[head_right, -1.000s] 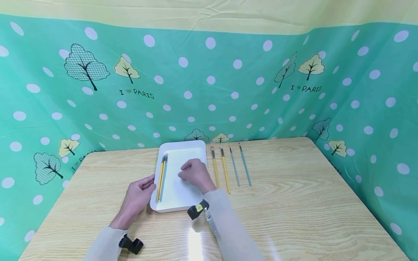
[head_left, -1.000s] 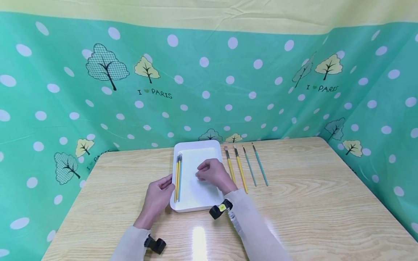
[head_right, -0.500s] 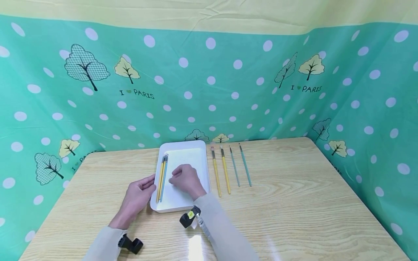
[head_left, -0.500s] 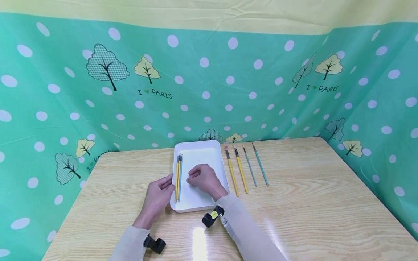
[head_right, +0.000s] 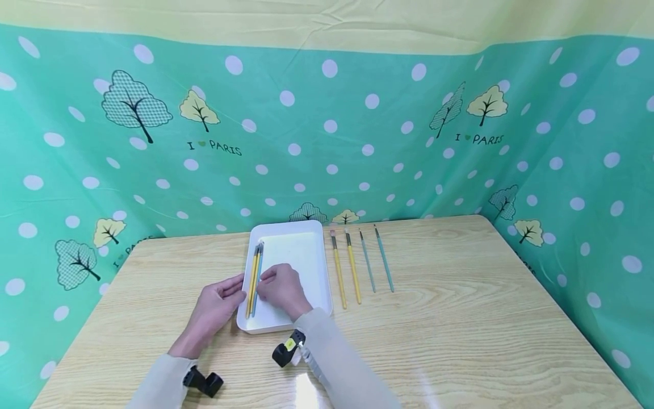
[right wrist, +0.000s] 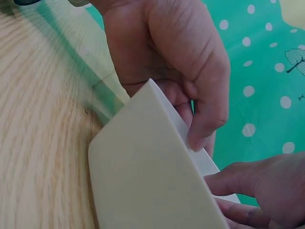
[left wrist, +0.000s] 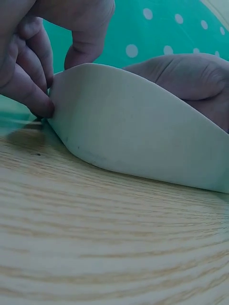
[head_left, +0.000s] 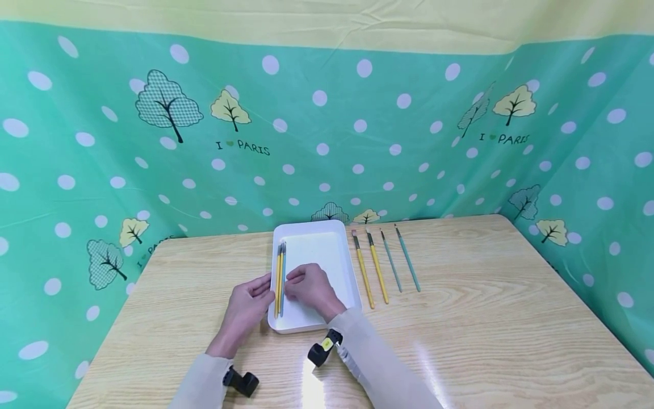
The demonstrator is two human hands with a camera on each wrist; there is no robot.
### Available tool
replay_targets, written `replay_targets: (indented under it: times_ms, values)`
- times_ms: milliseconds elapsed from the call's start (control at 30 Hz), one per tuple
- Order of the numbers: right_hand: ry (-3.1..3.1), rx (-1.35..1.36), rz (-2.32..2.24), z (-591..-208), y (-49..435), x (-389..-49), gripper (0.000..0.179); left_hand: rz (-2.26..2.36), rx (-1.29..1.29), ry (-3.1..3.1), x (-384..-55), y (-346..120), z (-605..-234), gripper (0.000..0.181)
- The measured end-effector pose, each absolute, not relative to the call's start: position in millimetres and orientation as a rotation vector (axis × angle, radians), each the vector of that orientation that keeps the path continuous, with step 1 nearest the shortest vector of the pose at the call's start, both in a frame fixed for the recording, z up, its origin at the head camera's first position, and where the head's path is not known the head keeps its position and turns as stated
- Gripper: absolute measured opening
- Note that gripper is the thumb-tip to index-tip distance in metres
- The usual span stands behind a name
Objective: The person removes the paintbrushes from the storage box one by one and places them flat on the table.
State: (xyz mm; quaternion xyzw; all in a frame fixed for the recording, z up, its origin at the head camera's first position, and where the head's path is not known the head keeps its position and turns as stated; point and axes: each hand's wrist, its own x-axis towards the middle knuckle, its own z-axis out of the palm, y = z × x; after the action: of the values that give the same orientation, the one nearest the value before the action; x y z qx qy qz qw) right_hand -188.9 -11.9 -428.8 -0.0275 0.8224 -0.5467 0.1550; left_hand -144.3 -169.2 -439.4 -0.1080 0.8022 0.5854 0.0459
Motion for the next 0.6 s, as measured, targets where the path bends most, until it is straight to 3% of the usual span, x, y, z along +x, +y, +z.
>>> replay_targets:
  times_ms: [600]
  values:
    - [2.277, -0.111, -1.566, -432.9, -21.7, -179.9, 0.011, 1.834, -0.316, 2.416, -143.3, -168.7, -438.5, 0.050]
